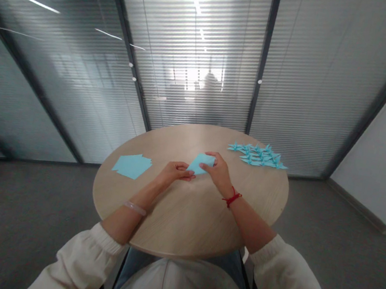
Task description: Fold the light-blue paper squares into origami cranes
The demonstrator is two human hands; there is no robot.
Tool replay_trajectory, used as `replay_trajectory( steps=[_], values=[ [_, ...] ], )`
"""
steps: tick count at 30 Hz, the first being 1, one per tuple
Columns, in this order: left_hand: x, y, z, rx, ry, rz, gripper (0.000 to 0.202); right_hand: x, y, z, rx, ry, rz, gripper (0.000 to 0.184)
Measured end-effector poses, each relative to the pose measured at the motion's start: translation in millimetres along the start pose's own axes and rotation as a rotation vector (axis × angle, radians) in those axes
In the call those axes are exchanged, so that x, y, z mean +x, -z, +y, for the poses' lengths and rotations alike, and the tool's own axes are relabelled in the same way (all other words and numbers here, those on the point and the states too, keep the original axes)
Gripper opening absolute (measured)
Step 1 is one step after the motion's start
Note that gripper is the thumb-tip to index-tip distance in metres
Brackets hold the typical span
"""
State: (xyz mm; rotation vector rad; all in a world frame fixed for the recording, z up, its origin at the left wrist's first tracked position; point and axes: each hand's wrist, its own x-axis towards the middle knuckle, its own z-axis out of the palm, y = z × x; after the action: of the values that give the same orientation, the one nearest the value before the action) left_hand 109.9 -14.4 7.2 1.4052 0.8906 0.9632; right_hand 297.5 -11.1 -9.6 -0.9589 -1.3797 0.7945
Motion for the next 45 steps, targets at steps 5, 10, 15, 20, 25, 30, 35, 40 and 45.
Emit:
replay_trajectory(
  steps=[5, 10, 15, 20, 25, 30, 35, 40, 45],
  values=[
    [7, 8.8, 2, -0.082, -0.102, 0.209, 0.040, 2, 2, 1, 0.068, 0.014, 0.114, 0.057],
    [4, 8.7, 6, -0.102, -0.263, 0.333, 0.040, 1, 1, 5, 0.133, 0.001, 0.040, 0.053],
    [1, 6.5, 12, -0.114, -0.347, 0.388, 0.045, -1, 0, 1, 0.128, -0.043, -0.078, 0.050],
    [2, 7.0, 13, -0.139, -0.352, 0.388, 0.041, -2, -1, -4, 0.109, -0.053, -0.093, 0.050],
    [1, 7.1, 13, -0.146, -0.363, 0.388, 0.038, -3, -1, -3, 0.118, -0.063, -0.094, 0.050],
    [2, 7.1, 12, -0.180, -0.344, 0.397, 0.036, -1, -1, 1, 0.138, -0.059, -0.108, 0.050],
    [3, 7.8, 11, -0.196, -0.315, 0.398, 0.045, 0, -1, 2, 0.142, -0.072, -0.114, 0.050],
    [5, 13.8, 9, -0.198, -0.314, 0.394, 0.049, 0, 0, 3, 0.163, -0.074, -0.084, 0.054],
    [5, 14.9, 9, -0.092, -0.303, 0.443, 0.041, 0, 1, 4, 0.175, -0.074, -0.061, 0.054]
  ],
)
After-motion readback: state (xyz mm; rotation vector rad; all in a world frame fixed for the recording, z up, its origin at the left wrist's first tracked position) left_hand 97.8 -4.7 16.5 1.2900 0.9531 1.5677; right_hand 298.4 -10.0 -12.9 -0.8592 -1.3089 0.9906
